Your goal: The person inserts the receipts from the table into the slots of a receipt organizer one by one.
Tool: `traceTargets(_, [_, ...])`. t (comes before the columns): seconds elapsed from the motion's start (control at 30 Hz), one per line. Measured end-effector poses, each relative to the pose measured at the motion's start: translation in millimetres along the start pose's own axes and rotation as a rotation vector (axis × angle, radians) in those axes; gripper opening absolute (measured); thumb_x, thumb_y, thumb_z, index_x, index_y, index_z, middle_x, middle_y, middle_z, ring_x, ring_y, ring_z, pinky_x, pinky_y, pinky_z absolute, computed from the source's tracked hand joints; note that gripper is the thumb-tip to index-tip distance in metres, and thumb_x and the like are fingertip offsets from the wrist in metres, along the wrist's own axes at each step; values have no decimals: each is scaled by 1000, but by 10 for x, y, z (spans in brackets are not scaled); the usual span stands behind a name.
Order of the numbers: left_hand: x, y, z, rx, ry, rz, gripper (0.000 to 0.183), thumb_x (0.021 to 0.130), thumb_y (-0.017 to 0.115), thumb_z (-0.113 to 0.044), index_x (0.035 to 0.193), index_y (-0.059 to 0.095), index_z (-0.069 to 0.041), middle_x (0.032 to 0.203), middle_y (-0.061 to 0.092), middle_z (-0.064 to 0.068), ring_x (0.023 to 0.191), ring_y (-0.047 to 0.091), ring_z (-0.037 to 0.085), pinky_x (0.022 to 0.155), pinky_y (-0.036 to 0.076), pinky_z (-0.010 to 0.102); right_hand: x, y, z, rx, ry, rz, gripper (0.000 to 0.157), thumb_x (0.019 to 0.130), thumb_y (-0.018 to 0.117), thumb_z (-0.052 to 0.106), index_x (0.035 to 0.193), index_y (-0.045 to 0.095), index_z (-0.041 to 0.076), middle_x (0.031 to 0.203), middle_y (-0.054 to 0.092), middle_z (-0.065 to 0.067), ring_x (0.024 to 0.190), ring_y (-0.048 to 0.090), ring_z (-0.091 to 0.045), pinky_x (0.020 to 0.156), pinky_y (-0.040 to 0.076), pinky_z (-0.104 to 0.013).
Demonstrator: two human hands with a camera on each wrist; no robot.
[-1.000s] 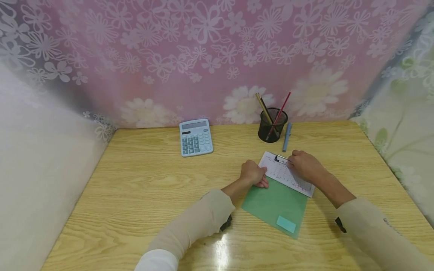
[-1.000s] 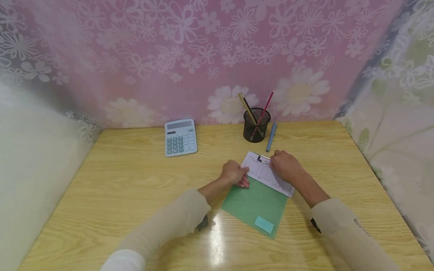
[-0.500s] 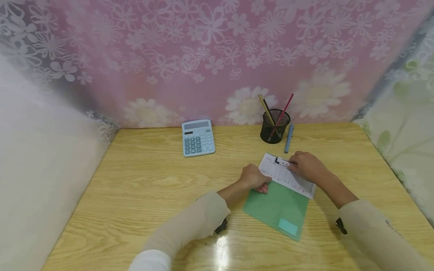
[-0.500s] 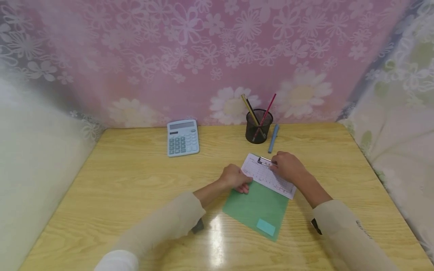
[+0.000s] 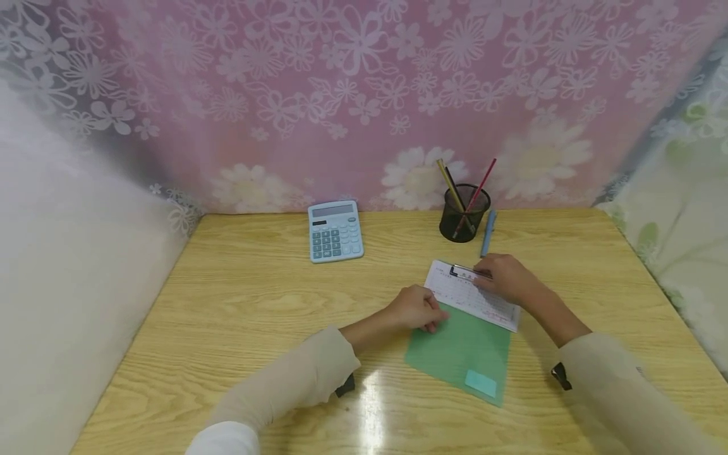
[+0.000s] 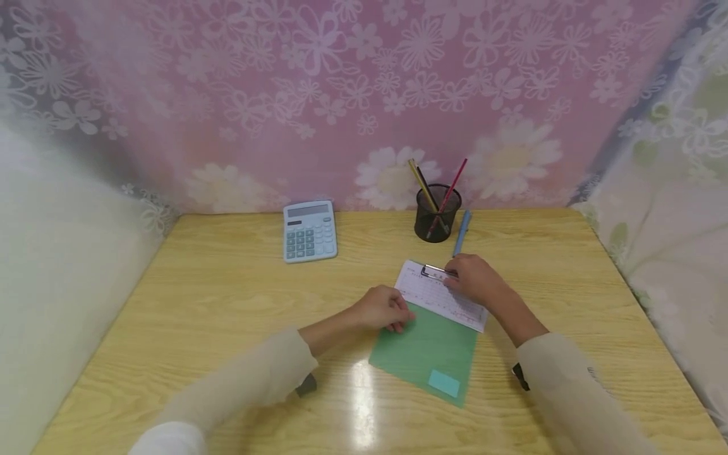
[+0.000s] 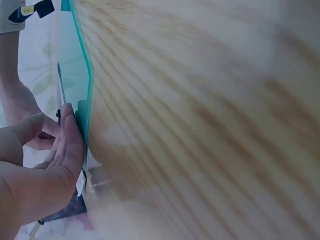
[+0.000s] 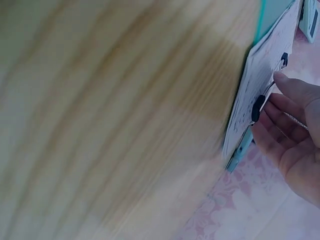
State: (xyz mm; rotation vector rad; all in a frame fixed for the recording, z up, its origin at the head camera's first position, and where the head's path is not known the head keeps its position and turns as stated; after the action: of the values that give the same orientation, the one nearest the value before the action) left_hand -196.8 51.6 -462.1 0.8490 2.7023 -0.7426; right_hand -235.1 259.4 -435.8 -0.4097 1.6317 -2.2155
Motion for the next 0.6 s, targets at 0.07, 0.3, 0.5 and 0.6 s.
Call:
traceTargets(0.07, [-25, -45, 49, -26, -2, 21, 20, 86, 71, -24, 78, 61, -9, 60, 67, 5, 53, 65, 12, 52, 56, 24, 48, 21, 36, 3, -10, -1, 22, 86, 68, 13, 101, 69, -3, 92, 68, -13, 87, 65, -30, 78, 53, -47])
traceTargets(0.3, [-172, -186, 165, -72, -12, 53, 19, 88, 68, -25, 83, 62, -8, 66, 69, 5, 58, 66, 12, 55, 57, 25, 231, 67, 236, -1, -36, 4, 22, 86, 68, 13, 102, 69, -3, 93, 68, -13, 88, 65, -29, 80, 53, -46])
traceTargets(0.5, [-290, -311, 248, -55, -7, 73, 20, 88, 68, -28, 86, 63, -9, 71, 70, 6, 63, 67, 14, 57, 56, 25, 363, 120, 369, -33, -30, 12, 24, 88, 67, 13, 106, 69, -1, 100, 68, -14, 94, 65, -32, 85, 53, -47])
traceTargets(0.6, [-364, -459, 298, -47, 5, 72, 20, 89, 66, -28, 89, 64, -9, 78, 71, 8, 68, 68, 16, 59, 55, 25, 441, 160, 423, -45, -13, 13, 25, 88, 66, 14, 109, 68, 0, 102, 68, -14, 97, 64, -31, 87, 52, -47])
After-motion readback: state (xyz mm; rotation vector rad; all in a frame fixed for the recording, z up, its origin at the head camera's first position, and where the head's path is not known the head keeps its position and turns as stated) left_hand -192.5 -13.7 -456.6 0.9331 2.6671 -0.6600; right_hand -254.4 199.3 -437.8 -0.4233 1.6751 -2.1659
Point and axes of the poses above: each hand's wrist, its own x-axis towards the middle knuckle, its own y-axis out of the palm, z = x × y, the point moved 3 cm from there along x, towards the middle knuckle
